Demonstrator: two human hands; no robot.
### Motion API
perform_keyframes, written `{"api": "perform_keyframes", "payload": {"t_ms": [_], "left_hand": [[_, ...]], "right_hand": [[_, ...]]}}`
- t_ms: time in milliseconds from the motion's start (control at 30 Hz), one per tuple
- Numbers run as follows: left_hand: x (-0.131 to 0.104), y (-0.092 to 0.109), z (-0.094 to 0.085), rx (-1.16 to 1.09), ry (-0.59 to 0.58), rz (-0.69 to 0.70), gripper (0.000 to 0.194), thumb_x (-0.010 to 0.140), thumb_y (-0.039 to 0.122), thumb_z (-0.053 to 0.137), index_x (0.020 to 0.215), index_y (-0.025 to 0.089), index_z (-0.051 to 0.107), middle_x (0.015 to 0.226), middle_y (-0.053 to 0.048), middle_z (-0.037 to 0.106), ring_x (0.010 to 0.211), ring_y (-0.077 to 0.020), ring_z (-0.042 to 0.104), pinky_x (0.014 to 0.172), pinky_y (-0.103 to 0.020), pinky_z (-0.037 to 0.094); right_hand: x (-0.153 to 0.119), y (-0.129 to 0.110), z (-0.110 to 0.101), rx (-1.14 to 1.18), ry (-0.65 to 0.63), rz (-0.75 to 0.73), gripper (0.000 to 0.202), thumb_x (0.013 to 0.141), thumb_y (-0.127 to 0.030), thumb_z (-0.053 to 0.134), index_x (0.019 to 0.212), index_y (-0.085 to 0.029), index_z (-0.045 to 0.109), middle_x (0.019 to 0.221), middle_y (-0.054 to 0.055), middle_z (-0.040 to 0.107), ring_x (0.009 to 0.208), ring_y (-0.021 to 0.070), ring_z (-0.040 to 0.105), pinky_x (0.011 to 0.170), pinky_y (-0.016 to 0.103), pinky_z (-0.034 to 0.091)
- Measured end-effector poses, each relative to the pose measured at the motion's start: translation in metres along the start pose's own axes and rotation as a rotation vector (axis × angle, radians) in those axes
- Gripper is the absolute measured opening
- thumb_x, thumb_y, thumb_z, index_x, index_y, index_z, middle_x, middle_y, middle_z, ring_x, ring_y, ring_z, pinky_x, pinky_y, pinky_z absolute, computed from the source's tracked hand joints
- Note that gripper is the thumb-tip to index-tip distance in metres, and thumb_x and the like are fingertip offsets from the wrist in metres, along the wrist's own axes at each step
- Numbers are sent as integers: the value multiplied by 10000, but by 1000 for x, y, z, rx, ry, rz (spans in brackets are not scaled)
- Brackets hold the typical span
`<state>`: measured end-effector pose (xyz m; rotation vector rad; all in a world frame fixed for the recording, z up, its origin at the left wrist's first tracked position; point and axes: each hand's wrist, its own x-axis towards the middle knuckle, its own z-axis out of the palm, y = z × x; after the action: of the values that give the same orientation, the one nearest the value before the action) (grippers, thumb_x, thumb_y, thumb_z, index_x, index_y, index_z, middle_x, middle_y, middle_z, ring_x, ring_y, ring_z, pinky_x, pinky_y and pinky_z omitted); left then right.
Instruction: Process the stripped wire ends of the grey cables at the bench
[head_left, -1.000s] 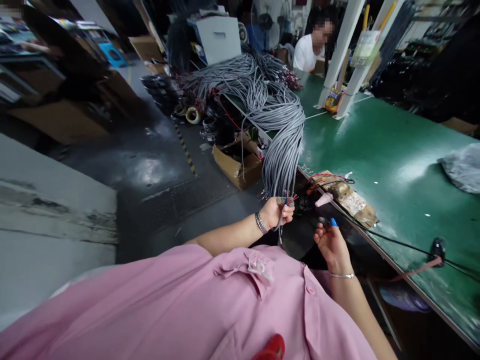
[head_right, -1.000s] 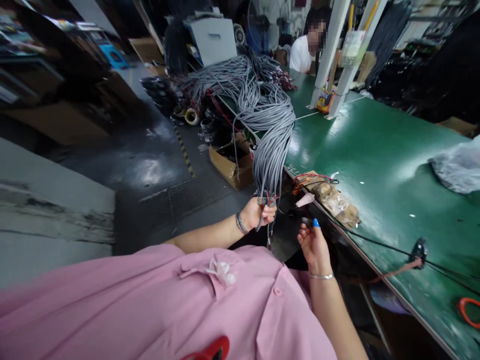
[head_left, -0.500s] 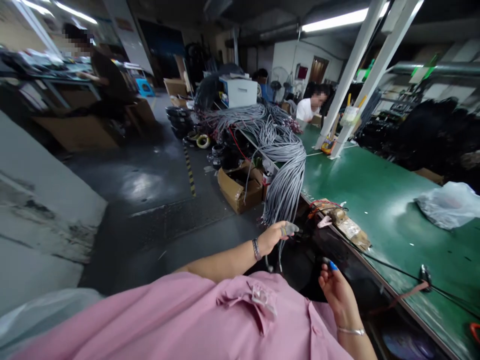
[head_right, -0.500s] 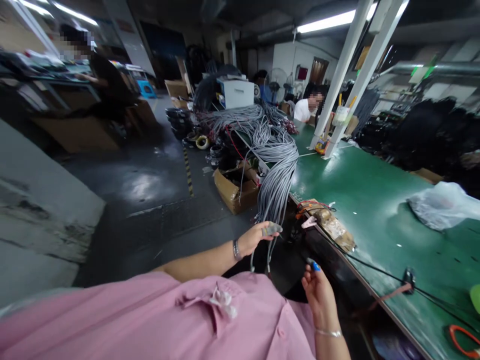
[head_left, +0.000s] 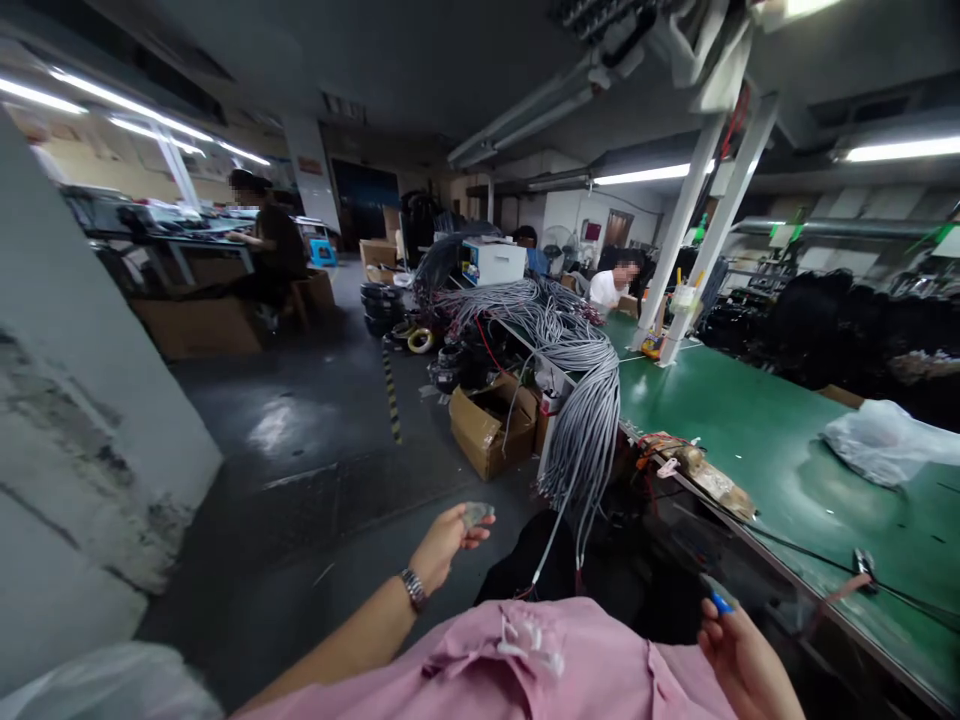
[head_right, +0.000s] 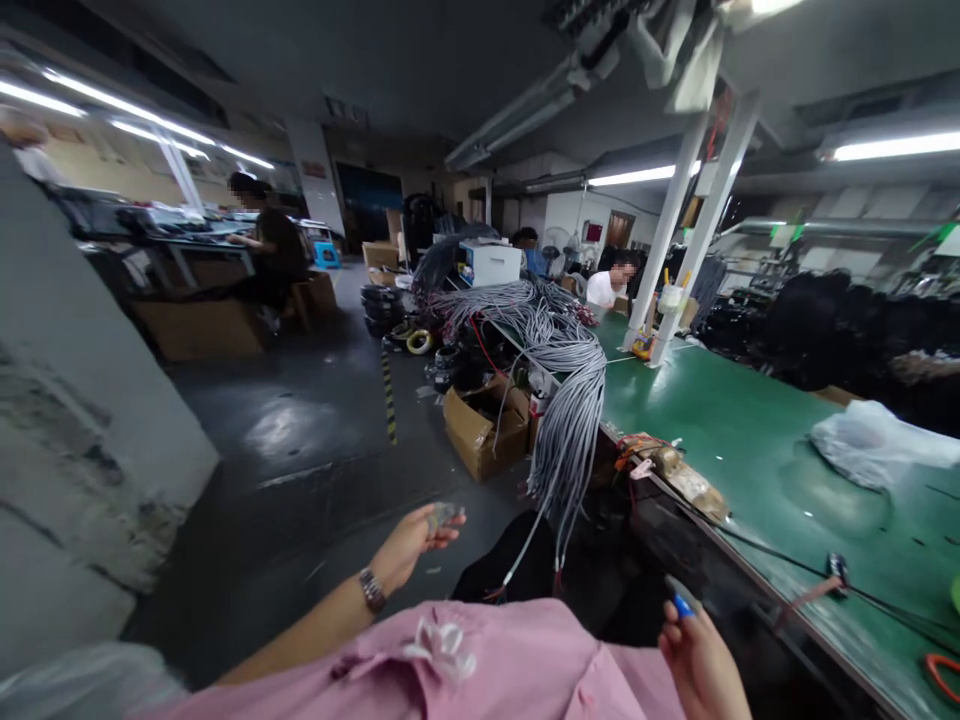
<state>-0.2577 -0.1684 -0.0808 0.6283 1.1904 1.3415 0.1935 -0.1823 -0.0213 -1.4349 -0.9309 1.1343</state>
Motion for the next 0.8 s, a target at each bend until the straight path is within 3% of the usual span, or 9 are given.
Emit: {"api": "perform_keyframes", "payload": {"t_ms": [100, 200, 300, 433, 533, 667, 800], "left_hand": [[-13, -4, -30, -12, 82, 9, 332, 707, 313, 679, 985, 139, 622, 963, -114, 722, 722, -174, 668, 631, -262, 464], [-20, -9, -41, -13, 94, 3, 350, 719, 344, 665, 1006, 155, 596, 919, -100, 726, 721, -171, 671, 644, -260, 464], [-18, -12, -33, -4, 47, -12, 341, 722, 409, 658, 965, 176, 602, 882, -86, 726, 711, -172, 666, 652, -268, 460], [1, -11, -6, 47, -26, -35, 267, 695, 453, 653, 861, 246, 625, 811, -39, 723, 699, -191, 664, 660, -301, 451], [25, -12, 18, 75, -83, -47, 211, 690, 473, 636, 780, 283, 637, 793, -25, 721, 716, -206, 667, 683, -332, 451], [70, -8, 50, 65, -185, -45, 193, 731, 484, 613, 745, 298, 663, 805, -39, 722, 708, -212, 659, 670, -349, 440], [129, 29, 90, 70, -332, 19, 203, 770, 477, 614, 777, 286, 683, 814, -63, 719, 713, -219, 648, 697, -362, 450]], "right_hand": [[-13, -35, 20, 33, 1, -92, 55, 616, -385, 664, 654, -406, 629, 682, -6, 566, 456, 169, 510, 475, 384, 486], [-24, -71, 47, -28, -54, -201, 52, 701, -410, 651, 682, -366, 631, 671, 1, 536, 493, 182, 480, 473, 380, 433], [-28, -105, 73, -137, -133, -295, 163, 758, -465, 639, 715, -308, 624, 656, 9, 529, 521, 178, 461, 488, 355, 386], [-11, -151, 105, -277, -232, -393, 265, 763, -485, 659, 896, -256, 659, 684, 10, 578, 566, 148, 472, 521, 289, 377], [22, -184, 134, -364, -294, -493, 336, 771, -474, 659, 1017, -244, 664, 718, 6, 605, 618, 141, 495, 561, 264, 402], [97, -221, 179, -453, -398, -538, 363, 798, -436, 639, 1105, -242, 656, 734, -4, 621, 628, 130, 497, 573, 252, 410], [198, -265, 227, -537, -490, -608, 345, 765, -335, 675, 1095, -237, 675, 802, -1, 667, 681, 134, 530, 616, 252, 436]]}}
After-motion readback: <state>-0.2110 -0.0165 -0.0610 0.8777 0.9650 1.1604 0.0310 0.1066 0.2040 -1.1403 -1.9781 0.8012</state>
